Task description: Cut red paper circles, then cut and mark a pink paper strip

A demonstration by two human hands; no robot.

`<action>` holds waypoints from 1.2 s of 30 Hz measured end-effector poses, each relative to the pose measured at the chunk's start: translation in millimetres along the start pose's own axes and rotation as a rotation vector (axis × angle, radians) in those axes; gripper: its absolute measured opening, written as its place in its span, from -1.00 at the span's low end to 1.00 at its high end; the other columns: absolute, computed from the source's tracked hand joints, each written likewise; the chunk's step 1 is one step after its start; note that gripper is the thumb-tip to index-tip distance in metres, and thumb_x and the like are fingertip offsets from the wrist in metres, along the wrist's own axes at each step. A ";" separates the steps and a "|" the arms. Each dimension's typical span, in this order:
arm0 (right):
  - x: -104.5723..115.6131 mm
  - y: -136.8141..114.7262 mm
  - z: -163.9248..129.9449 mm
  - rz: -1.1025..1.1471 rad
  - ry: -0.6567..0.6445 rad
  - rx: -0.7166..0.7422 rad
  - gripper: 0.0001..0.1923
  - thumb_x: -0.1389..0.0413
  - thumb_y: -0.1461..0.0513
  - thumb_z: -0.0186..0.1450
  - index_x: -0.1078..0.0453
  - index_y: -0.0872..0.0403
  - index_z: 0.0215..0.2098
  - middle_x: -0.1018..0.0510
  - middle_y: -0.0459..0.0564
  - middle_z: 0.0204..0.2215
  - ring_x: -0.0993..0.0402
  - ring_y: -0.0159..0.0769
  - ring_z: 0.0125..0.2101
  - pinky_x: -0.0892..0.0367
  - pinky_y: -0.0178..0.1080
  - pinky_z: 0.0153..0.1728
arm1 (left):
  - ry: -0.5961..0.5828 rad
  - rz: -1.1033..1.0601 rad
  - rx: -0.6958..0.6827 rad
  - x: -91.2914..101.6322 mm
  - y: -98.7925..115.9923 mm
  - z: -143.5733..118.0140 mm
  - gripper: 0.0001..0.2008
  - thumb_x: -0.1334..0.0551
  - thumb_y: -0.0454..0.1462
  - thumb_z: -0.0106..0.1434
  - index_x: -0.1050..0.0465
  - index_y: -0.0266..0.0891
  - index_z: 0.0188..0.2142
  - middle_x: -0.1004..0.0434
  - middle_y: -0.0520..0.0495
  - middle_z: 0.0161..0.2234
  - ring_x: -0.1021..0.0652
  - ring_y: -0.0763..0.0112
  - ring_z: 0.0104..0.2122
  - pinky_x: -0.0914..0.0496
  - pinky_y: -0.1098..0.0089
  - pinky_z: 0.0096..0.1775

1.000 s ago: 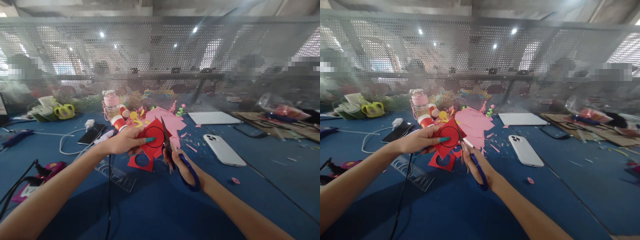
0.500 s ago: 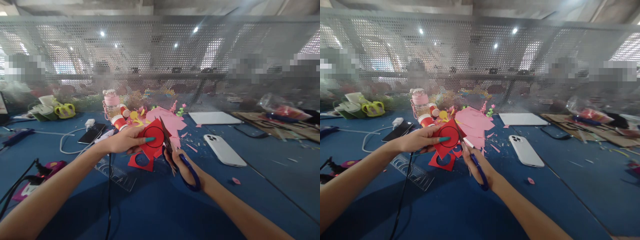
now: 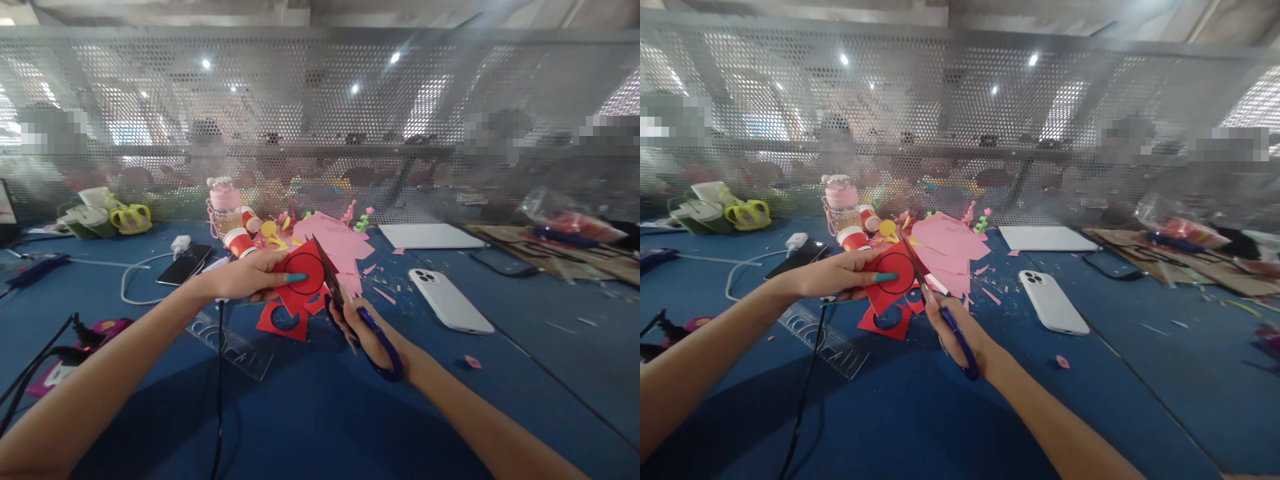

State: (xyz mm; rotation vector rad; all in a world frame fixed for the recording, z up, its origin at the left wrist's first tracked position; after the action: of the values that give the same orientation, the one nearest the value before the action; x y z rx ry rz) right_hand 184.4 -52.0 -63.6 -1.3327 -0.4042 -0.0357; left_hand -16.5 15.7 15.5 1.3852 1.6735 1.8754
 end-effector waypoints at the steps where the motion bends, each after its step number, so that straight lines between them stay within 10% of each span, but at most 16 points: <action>1: 0.1 -0.1 -0.1 0.003 0.000 -0.006 -0.43 0.19 -0.30 0.19 -0.11 -0.01 -0.51 -0.06 -0.27 -0.77 -0.06 -0.46 -0.80 -0.04 -0.34 -0.77 | -0.006 -0.005 -0.007 0.5 -0.9 0.2 -0.88 -0.14 -0.26 0.28 -0.22 -0.21 -0.38 -0.24 0.17 -0.71 -0.22 0.64 -0.77 -0.05 0.58 -0.74; 13: 1.4 5.3 1.8 -0.035 0.016 -0.061 -0.38 0.18 -0.36 0.11 0.00 -0.02 -0.62 -0.01 -0.27 -0.78 0.02 -0.49 -0.81 -0.01 -0.34 -0.82 | -0.014 0.029 0.011 9.5 -0.2 -0.7 -0.87 -0.18 -0.23 0.24 -0.25 -0.23 -0.36 -0.33 0.16 -0.68 -0.41 0.57 -0.71 -0.21 0.59 -0.68; 23: -3.5 3.6 6.6 0.046 0.094 -0.121 -0.32 0.20 -0.41 0.03 -0.03 0.00 -0.66 0.02 -0.29 -0.81 0.08 -0.54 -0.84 0.08 -0.38 -0.85 | 0.649 -0.206 -0.146 -2.9 -15.1 19.3 -0.78 -0.25 -0.26 0.15 -0.21 -0.24 -0.27 -0.44 0.08 -0.52 -0.54 0.48 -0.60 -0.42 0.56 -0.62; 36: -8.6 13.3 6.6 0.237 0.111 -0.067 -0.33 0.12 -0.37 0.07 -0.20 0.05 -0.58 -0.20 -0.19 -0.72 -0.16 -0.47 -0.72 -0.17 -0.37 -0.72 | 0.603 -0.327 -0.198 -21.1 -11.6 19.8 -0.59 -0.32 -0.38 0.03 -0.19 -0.23 -0.17 -0.51 0.02 -0.46 -0.56 0.41 -0.61 -0.42 0.54 -0.68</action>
State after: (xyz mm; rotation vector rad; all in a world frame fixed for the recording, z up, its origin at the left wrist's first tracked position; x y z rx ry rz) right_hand 178.1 -44.2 -77.5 -1.4304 -0.1508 0.0749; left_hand 5.2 16.1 -6.9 0.4461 1.7531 2.3036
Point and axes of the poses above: each hand's wrist, its own z-axis towards the middle knuckle, its own x-axis out of the back of the hand, y = z × x, the point moved 1 cm from there along z, towards the middle knuckle
